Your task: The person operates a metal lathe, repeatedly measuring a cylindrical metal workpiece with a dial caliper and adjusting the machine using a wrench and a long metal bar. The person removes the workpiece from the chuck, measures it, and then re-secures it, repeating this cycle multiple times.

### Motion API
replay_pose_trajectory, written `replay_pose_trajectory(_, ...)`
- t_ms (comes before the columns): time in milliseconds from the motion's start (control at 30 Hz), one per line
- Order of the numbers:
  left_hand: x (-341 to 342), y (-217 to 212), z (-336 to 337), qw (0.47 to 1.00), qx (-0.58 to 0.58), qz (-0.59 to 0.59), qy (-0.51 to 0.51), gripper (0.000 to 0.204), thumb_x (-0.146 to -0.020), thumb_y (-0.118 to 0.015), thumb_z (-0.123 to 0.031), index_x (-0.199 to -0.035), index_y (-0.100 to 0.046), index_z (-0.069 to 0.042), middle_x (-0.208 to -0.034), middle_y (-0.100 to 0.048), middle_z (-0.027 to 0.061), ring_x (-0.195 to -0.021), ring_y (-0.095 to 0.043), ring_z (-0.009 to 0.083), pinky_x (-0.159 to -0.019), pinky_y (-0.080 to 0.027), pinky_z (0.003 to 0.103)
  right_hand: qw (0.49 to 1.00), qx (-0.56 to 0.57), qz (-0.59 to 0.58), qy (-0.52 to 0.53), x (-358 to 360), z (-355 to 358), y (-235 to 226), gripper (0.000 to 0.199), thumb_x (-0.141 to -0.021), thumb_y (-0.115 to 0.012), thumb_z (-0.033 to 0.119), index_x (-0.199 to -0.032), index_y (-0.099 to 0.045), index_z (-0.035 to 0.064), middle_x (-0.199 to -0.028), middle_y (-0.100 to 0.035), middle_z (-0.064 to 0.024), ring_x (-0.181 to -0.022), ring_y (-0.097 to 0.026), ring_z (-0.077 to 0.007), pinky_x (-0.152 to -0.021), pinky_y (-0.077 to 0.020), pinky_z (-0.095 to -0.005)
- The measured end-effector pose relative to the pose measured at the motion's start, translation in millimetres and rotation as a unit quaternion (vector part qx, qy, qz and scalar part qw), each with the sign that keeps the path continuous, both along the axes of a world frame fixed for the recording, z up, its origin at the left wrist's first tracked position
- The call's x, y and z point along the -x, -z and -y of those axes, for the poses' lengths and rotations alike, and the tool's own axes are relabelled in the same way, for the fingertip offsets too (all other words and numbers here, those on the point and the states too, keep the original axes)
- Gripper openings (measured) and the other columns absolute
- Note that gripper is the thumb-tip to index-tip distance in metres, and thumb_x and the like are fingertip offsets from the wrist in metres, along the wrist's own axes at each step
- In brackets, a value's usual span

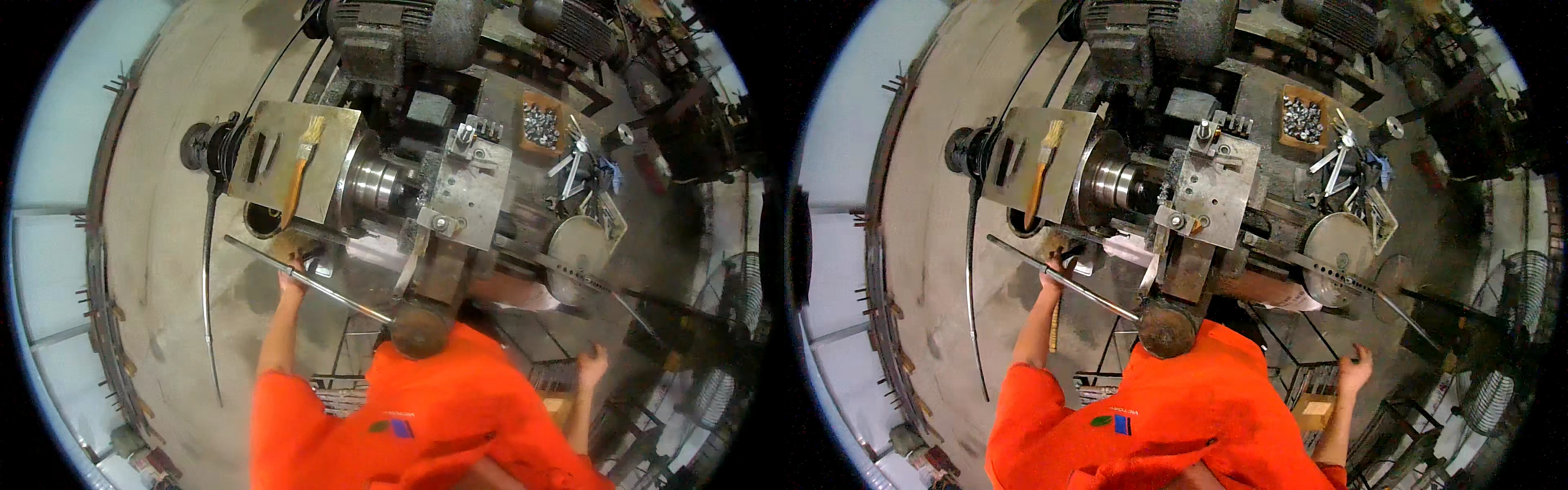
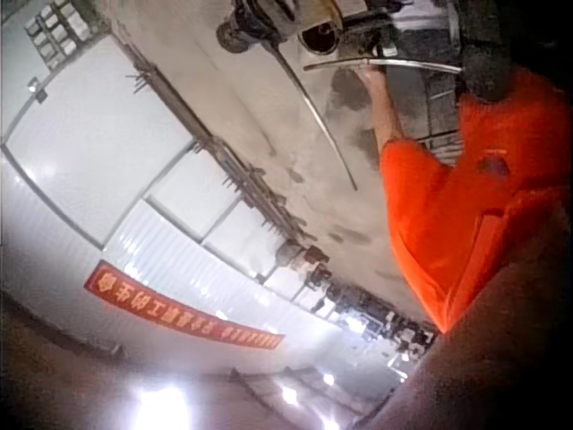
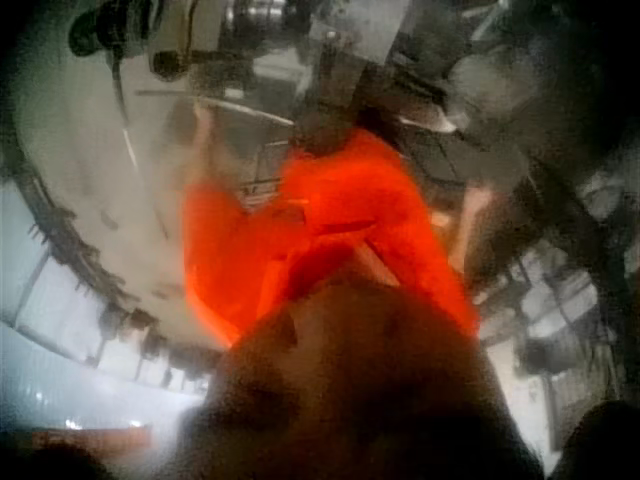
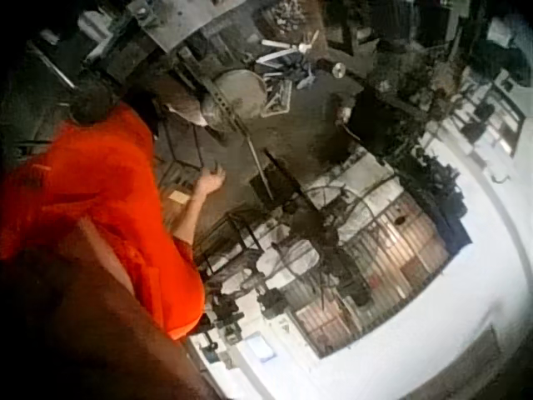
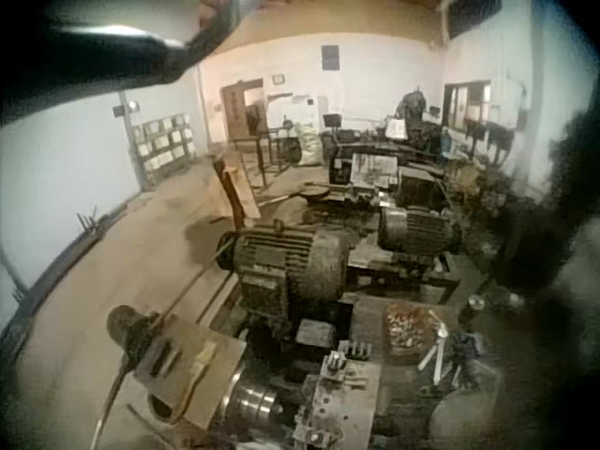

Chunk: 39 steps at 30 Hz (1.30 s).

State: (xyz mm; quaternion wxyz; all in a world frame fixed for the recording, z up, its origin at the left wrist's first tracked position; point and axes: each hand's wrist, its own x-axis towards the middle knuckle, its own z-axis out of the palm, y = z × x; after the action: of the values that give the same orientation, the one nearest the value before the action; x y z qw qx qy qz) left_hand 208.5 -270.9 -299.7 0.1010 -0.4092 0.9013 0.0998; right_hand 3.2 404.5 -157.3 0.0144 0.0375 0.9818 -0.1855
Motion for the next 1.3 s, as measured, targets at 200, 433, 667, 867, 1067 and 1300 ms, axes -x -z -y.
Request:
replay_pose_trajectory(200,33,-2,0,0.968,0.041,0.162,0.186,0.038,-0.082,-0.049,-0.038,-0.103,-0.053,-0.007,-0.078,-0.060,0.0142,-0.079,-0.060,0.0275,-0.065,-0.048,0.040,0.995,0.055,0.080,-0.024,-5,86,-36,0.032,-0.058,-0.055,0.007,-0.087,-0.062,-0.0023,-0.079,-0.061,-0.0153,-0.075,-0.059,-0.0253,-0.071,-0.0447,-0.0309)
replay_pose_trajectory(433,-8,91,-11,0.994,-0.014,0.003,0.105,0.017,-0.076,-0.051,-0.021,-0.082,-0.058,-0.007,-0.072,-0.062,0.0145,-0.069,-0.060,0.0320,-0.060,-0.047,0.043,0.976,0.151,0.078,-0.136,39,199,-84,0.031,-0.060,-0.054,0.006,-0.088,-0.063,-0.0018,-0.076,-0.063,-0.0155,-0.074,-0.062,-0.0216,-0.070,-0.0470,-0.0291)
replay_pose_trajectory(667,-3,33,2,0.993,-0.042,-0.014,0.110,0.024,-0.077,-0.052,-0.027,-0.087,-0.057,-0.005,-0.083,-0.061,0.0195,-0.080,-0.060,0.0325,-0.066,-0.048,0.043,0.875,0.178,0.128,-0.432,94,374,-132,0.038,-0.059,-0.055,0.013,-0.094,-0.064,0.0047,-0.089,-0.063,-0.0160,-0.081,-0.060,-0.0264,-0.075,-0.0461,-0.0320)
replay_pose_trajectory(867,-31,-16,19,0.994,-0.080,-0.056,-0.051,0.027,-0.073,-0.059,-0.027,-0.083,-0.059,-0.002,-0.082,-0.062,0.0191,-0.078,-0.058,0.0371,-0.068,-0.046,0.045,0.853,-0.006,0.232,-0.467,107,458,-128,0.044,-0.055,-0.057,0.023,-0.095,-0.065,0.0082,-0.075,-0.062,-0.0183,-0.077,-0.061,-0.0314,-0.072,-0.0476,-0.0361)
replay_pose_trajectory(1067,-93,-128,45,0.940,-0.142,-0.283,-0.125,0.037,-0.081,-0.056,-0.015,-0.114,-0.052,0.000,-0.075,-0.061,0.0139,-0.064,-0.058,0.0176,-0.060,-0.046,0.031,0.876,0.078,0.165,-0.447,108,455,-127,0.045,-0.056,-0.056,0.021,-0.096,-0.064,0.0035,-0.092,-0.062,-0.0186,-0.087,-0.060,-0.0295,-0.079,-0.0466,-0.0334)
replay_pose_trajectory(1300,-202,-186,71,0.865,0.084,-0.417,-0.266,0.033,-0.086,-0.054,-0.023,-0.108,-0.055,0.001,-0.076,-0.060,0.0113,-0.070,-0.056,0.0148,-0.067,-0.044,0.028,0.807,0.194,0.070,-0.553,110,461,-86,0.030,-0.056,-0.057,0.021,-0.080,-0.067,0.0053,-0.078,-0.063,-0.0170,-0.071,-0.060,-0.0317,-0.067,-0.0479,-0.0349)
